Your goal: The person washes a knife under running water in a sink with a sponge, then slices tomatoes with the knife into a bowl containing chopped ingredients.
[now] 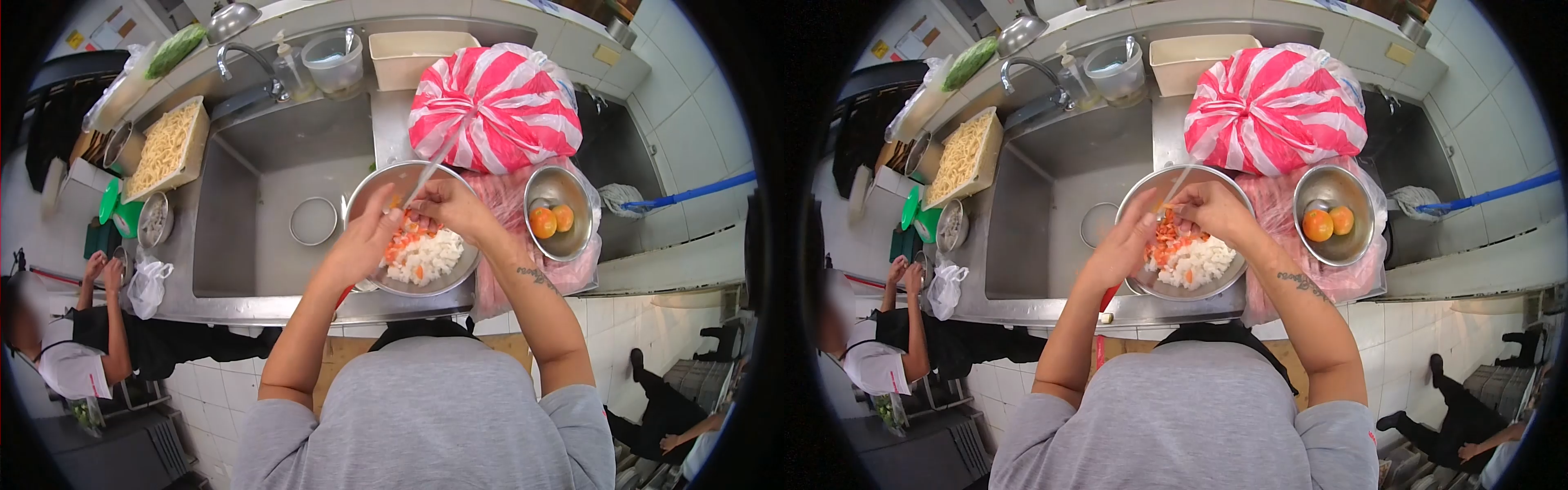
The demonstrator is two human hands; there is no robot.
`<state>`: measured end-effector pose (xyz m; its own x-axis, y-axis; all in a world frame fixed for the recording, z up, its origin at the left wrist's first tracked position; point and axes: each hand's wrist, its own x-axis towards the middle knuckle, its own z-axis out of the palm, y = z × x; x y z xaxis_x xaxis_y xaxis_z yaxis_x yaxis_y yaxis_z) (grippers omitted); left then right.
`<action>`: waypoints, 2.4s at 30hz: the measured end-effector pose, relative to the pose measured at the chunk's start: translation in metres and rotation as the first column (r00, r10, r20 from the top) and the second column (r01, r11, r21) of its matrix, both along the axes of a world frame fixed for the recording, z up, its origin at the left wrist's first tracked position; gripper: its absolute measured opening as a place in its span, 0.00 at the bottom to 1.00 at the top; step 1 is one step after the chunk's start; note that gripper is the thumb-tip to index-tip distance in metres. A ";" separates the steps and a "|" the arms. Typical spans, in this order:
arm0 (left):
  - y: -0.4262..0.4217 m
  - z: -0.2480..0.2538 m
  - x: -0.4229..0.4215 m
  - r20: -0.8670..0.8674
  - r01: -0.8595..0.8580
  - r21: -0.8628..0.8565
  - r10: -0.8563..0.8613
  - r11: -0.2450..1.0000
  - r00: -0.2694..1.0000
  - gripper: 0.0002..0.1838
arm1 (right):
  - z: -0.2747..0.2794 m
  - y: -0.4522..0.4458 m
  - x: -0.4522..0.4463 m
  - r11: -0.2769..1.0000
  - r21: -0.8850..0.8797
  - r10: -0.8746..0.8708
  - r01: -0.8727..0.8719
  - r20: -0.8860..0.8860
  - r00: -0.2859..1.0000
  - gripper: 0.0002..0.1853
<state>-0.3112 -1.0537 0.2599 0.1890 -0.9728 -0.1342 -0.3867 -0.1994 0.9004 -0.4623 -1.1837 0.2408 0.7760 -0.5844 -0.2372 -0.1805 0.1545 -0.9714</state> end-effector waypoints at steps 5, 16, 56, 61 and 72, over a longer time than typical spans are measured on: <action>-0.001 0.008 -0.012 0.121 0.016 -0.097 -0.004 0.995 0.993 0.21 | 0.010 0.000 0.006 0.983 0.179 -0.035 0.028 0.034 0.999 0.05; -0.009 -0.003 -0.001 -0.187 -0.151 0.109 0.169 0.983 0.968 0.20 | 0.009 0.006 0.011 0.830 -0.455 0.242 -0.323 -0.229 0.943 0.06; 0.013 0.008 -0.023 -0.101 0.014 0.027 -0.012 1.000 0.995 0.30 | -0.005 0.022 0.008 0.876 0.438 -0.320 0.202 0.215 0.923 0.10; 0.020 0.016 -0.024 -0.053 0.020 -0.003 -0.020 1.000 0.998 0.30 | 0.003 0.027 0.012 0.909 0.337 -0.333 0.247 0.230 0.914 0.11; 0.022 0.007 -0.029 0.062 -0.050 -0.075 0.055 0.996 0.997 0.30 | 0.007 0.034 0.017 0.940 0.271 -0.262 0.208 0.180 0.948 0.11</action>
<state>-0.3398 -1.0321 0.2668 0.2462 -0.9680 -0.0490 -0.4342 -0.1553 0.8873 -0.4454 -1.1492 0.2477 0.6711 -0.7006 -0.2425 0.0948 0.4055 -0.9092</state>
